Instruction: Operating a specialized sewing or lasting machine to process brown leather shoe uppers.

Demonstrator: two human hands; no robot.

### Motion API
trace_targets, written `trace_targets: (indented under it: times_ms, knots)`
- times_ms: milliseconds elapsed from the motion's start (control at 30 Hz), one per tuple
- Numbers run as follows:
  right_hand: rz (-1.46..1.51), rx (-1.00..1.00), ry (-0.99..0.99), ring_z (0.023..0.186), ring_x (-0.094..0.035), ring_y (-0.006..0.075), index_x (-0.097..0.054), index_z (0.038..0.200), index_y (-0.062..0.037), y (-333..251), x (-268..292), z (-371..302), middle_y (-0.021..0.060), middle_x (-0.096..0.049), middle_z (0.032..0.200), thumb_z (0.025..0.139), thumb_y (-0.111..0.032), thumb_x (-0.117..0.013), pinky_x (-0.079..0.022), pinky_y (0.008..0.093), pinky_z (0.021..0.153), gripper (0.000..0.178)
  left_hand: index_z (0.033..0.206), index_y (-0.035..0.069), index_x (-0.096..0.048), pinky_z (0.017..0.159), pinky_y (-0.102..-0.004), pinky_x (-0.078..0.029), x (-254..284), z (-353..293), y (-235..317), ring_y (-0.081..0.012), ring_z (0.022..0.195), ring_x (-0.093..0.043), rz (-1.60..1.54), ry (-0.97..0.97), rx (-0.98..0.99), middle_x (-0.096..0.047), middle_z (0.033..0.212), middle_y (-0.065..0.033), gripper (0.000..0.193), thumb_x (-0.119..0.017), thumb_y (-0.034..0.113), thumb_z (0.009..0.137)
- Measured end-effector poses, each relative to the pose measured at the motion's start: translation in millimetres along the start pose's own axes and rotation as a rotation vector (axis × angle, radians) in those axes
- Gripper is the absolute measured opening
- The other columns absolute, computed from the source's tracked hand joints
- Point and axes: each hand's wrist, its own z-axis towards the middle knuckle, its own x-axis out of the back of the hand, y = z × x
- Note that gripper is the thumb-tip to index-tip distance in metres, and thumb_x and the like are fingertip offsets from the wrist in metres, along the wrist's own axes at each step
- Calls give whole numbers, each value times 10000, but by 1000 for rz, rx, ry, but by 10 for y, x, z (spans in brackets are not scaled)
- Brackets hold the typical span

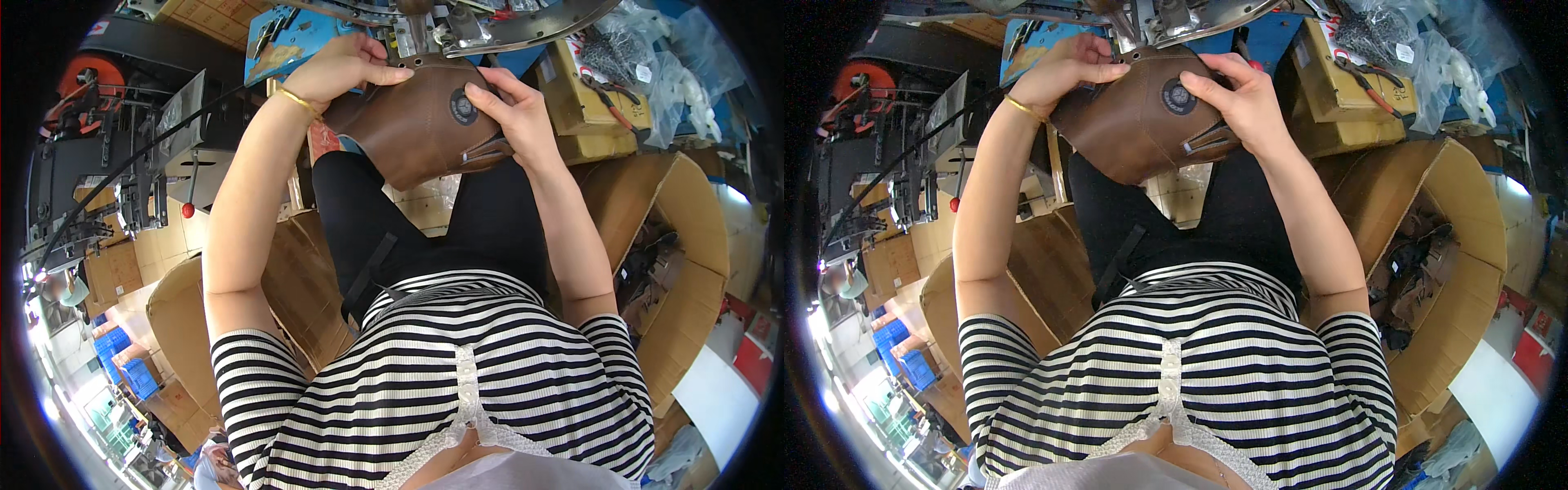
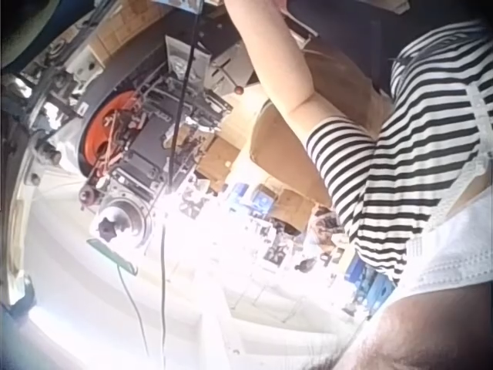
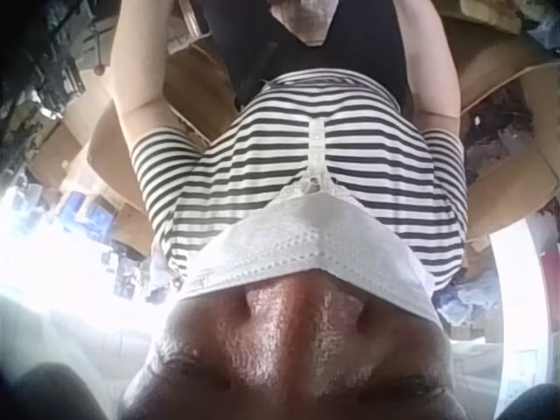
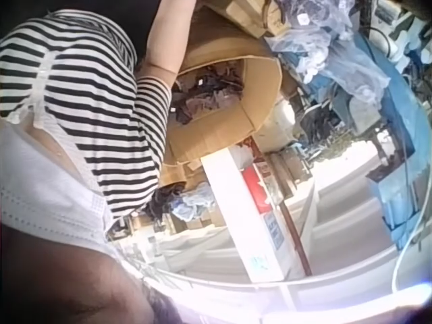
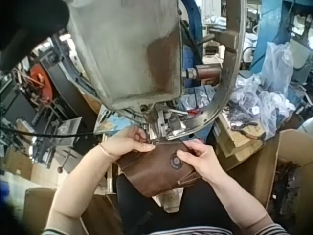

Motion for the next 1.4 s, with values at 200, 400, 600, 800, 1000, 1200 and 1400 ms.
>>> trace_targets:
  times_ms: [200,400,600,800,1000,1200,1400]
  knots:
    - [-245,51,12,893,-598,145,-671,1034,-1,-93,-87,9,69,-613,974,763,-329,-789,-465,267,795,442,970,108,-585,733,-208,-402,25,-100,105,-54,810,-513,-237,-70,117,-570,893,44,286,-741,294,820]
    - [-466,61,-5,887,-621,175,-640,1074,4,-116,-100,71,92,-648,990,750,-421,-780,-485,292,776,553,900,98,-629,700,-216,-393,-27,-80,42,-63,739,-506,-367,-79,248,-586,819,36,268,-772,283,769]
    - [-142,-123,-66,861,-617,115,-620,1027,0,-92,-199,-15,68,-662,945,798,-359,-768,-483,240,730,450,919,69,-712,646,-218,-383,22,-88,125,-59,681,-486,-310,-75,360,-607,785,26,363,-807,338,695]
    - [-60,-155,19,759,-610,81,-609,999,-15,-87,-225,-34,38,-653,861,811,-316,-767,-483,216,650,388,914,67,-725,663,-226,-404,10,-25,138,-88,689,-503,-280,-34,368,-624,831,-18,370,-808,347,685]
    - [-27,-138,45,723,-612,85,-620,989,-25,-123,-254,-58,47,-652,850,801,-307,-777,-484,214,624,373,946,65,-706,664,-223,-406,32,-53,155,-87,704,-515,-337,-110,380,-631,843,-5,380,-802,346,709]
    - [-390,91,-7,880,-593,156,-634,996,-7,-145,-278,-213,53,-606,926,757,-330,-791,-473,289,757,432,905,77,-682,694,-208,-414,-83,-380,256,-52,757,-536,-342,-141,155,-628,821,29,236,-756,272,795]
    - [-443,364,-286,1120,-554,288,-528,1261,-58,-237,-205,-406,119,-547,1192,724,-311,-797,-448,355,935,652,862,52,-659,695,-208,-449,-305,-700,254,-59,733,-577,-630,-56,-62,-652,800,16,100,-727,84,796]
